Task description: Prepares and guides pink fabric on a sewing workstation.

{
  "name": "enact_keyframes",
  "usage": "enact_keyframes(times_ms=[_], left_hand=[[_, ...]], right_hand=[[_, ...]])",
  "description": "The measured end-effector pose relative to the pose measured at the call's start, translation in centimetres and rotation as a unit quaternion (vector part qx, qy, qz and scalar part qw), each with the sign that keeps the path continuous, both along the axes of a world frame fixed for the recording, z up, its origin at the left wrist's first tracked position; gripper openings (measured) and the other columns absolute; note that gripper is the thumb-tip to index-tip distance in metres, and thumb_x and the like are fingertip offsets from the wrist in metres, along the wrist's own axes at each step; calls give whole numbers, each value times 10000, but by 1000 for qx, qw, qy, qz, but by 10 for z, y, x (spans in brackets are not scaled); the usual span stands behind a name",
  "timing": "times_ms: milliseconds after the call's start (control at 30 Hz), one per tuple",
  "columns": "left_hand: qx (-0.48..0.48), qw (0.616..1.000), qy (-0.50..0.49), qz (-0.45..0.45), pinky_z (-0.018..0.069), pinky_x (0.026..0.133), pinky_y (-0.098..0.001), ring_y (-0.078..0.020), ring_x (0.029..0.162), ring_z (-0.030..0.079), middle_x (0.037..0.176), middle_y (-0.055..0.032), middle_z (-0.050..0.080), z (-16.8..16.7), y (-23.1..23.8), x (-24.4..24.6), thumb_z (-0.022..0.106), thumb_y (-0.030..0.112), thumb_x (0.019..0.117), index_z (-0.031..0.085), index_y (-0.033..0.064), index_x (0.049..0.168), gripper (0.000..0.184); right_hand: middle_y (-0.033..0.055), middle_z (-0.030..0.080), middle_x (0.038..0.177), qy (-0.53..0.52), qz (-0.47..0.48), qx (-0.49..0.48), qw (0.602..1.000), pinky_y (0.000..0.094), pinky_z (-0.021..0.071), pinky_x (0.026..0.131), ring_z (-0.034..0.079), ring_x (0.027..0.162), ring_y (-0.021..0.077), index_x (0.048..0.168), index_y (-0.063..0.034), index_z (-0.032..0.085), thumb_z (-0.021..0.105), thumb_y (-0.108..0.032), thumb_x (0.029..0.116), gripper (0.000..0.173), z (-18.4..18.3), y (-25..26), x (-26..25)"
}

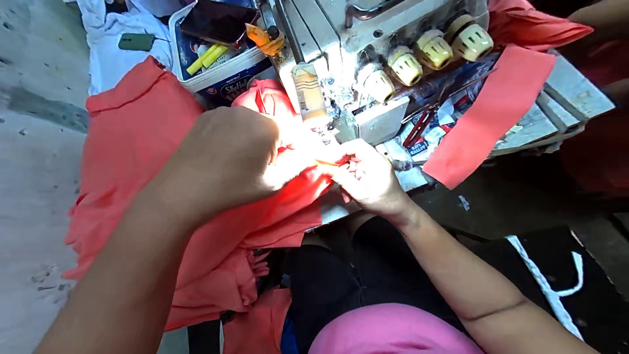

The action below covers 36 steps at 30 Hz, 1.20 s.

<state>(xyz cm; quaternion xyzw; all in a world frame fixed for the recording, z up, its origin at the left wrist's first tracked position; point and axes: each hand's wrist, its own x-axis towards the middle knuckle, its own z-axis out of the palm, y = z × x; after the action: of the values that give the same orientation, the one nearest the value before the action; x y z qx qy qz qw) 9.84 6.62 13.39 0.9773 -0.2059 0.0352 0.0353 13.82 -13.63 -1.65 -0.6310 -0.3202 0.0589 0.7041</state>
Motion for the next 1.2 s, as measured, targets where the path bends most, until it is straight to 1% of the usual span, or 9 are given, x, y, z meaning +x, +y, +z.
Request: enact_keyframes(times_ms=[233,300,367,567,867,933,1033,1100,1200], left_hand=[[44,998,19,29,328,433,-438,-211,468,490,518,0,420,11,15,-1,602,433,794,487,161,601,352],[10,1000,3,-12,359,447,-392,-141,492,502,554,48,476,14,8,-9,581,413,850,572,198,656,290],[7,998,-4,-65,375,467,-364,-126,505,513,566,54,502,15,-6,-18,543,409,927,685,190,730,327],[53,997,-18,-59,308,445,-374,-182,466,481,530,19,426,-2,-16,-14,569,497,920,601,170,660,419],[6,998,-39,-42,330,478,-411,-239,527,533,572,-38,484,-30,-9,8,590,410,943,599,135,729,349],[13,997,-43,-65,380,541,-430,-255,613,580,630,-54,527,-34,-8,13,564,399,948,588,129,720,354],[9,995,-30,-91,396,842,-539,-306,775,620,695,-102,586,-37,11,24,530,450,946,560,114,666,439],[61,997,16,-39,357,975,-664,-362,839,664,757,-149,652,-32,40,30,528,577,912,643,73,787,532],[125,989,74,40,292,1007,-813,-482,949,680,925,-232,702,-9,97,18,505,673,894,691,26,1078,697]], right_hand=[[-25,602,742,56,32,10,998,122,473,447,506,476,-31,1058,-14,575,602,12,972,94,0,-4,4],[-28,621,796,55,56,5,997,121,482,463,524,510,-33,1177,2,586,589,-1,985,192,2,-8,2],[-45,645,793,54,65,9,996,112,491,493,540,538,-51,1132,15,636,588,12,965,174,8,-14,-7],[-31,627,817,20,39,17,999,98,493,529,537,578,-60,925,-4,667,631,-4,938,38,-3,-23,-19],[-44,618,757,30,42,6,999,104,461,457,494,491,-55,995,-15,644,643,-37,975,30,-1,-3,4],[-29,620,765,34,47,10,998,109,456,436,486,471,-45,1001,-7,647,625,-29,983,35,1,-1,8],[-26,627,748,38,48,-5,998,111,433,402,463,436,-45,1021,-18,652,614,-50,1002,54,6,-1,13],[-30,616,730,47,53,-14,997,114,422,387,446,419,-43,1043,-29,649,607,-63,1012,62,7,-4,15],[-26,604,715,71,65,-13,995,119,421,380,434,406,-35,1071,-28,636,578,-58,1030,77,7,-6,15]])
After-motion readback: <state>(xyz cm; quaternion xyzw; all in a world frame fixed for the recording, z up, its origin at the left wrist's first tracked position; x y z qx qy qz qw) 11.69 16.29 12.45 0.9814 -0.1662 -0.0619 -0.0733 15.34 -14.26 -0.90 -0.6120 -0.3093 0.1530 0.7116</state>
